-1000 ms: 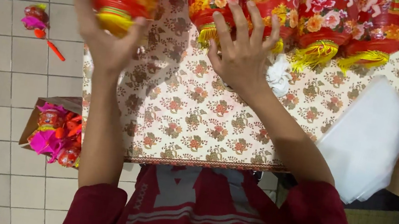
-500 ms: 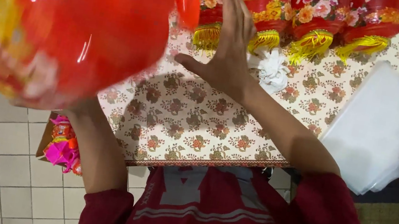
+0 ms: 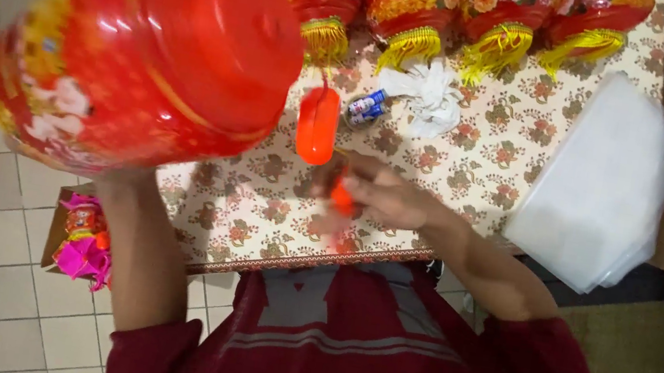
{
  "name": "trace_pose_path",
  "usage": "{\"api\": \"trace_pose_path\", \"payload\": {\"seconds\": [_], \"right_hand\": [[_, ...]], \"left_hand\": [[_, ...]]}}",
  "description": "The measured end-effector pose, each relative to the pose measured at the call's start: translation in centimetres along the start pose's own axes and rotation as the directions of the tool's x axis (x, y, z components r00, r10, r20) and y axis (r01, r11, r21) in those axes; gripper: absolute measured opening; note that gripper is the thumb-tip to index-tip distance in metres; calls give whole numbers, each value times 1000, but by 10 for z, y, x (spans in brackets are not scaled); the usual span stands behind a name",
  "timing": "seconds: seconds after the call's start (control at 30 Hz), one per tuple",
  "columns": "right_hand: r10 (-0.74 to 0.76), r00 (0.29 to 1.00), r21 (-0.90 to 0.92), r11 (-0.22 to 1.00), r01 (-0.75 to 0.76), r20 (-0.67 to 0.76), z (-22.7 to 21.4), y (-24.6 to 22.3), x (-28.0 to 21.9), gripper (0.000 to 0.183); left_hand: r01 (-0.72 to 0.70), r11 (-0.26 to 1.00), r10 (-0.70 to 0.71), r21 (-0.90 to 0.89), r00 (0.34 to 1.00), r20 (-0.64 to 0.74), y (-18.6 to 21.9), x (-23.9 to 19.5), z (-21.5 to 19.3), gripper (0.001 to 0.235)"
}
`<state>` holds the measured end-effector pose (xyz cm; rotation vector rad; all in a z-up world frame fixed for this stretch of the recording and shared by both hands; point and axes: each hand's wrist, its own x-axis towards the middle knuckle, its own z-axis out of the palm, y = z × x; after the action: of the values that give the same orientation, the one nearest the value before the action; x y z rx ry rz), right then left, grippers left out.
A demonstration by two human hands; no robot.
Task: Assembling decorative lanterns by attaching handles and packaging them into individual plastic bags.
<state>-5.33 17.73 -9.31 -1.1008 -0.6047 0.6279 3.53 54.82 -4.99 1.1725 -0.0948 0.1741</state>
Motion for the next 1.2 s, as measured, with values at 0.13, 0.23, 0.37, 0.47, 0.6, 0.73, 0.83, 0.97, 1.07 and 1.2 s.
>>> {"api": "trace_pose_path", "payload": {"seconds": [0.13, 0.23, 0.37, 0.47, 0.6, 0.73, 0.83, 0.97, 1.07, 1.2], "right_hand": [[431, 876, -123, 878, -462, -217, -29, -69, -30, 67], [511, 786, -351, 707, -614, -348, -51, -95, -42, 59], [436, 796, -716, 380, -586, -420, -66, -116, -41, 55], [419, 754, -720, 278, -636, -506, -61, -127, -33, 56], [300, 858, -783, 361, -507, -417, -66, -117, -35, 36], [72, 979, -944, 261, -201, -189, -67, -106, -29, 42], [72, 970, -956, 167, -241, -232, -64, -93, -27, 50], [71, 945, -850, 420, -318, -319, -56, -85, -23, 38], [-113, 959, -868, 463, -182, -261, -67, -48, -31, 36], [-325, 932, -962, 264, -73, -160, -96, 13, -54, 33]], "left_hand": [[70, 996, -72, 50, 997, 30, 3, -3, 4, 54], [104, 991, -108, 84, 993, 49, 5, -5, 5, 53], [127, 987, -134, 97, 988, 70, -10, -6, -13, 52], [123, 985, -125, 125, 992, 3, -13, -6, -21, 55], [90, 964, -75, 252, 995, -69, -9, -7, -20, 52], [128, 909, -56, 398, 981, -188, -18, 0, -13, 45], [-426, 580, 505, 695, 857, 105, -18, -3, 5, 30], [-537, -73, 773, 840, 502, 388, -30, -11, 70, 21], [-661, -96, 608, 744, 553, 570, -64, -47, 132, 26], [-867, -48, 279, 497, 466, 840, -101, -67, 189, 45]]}}
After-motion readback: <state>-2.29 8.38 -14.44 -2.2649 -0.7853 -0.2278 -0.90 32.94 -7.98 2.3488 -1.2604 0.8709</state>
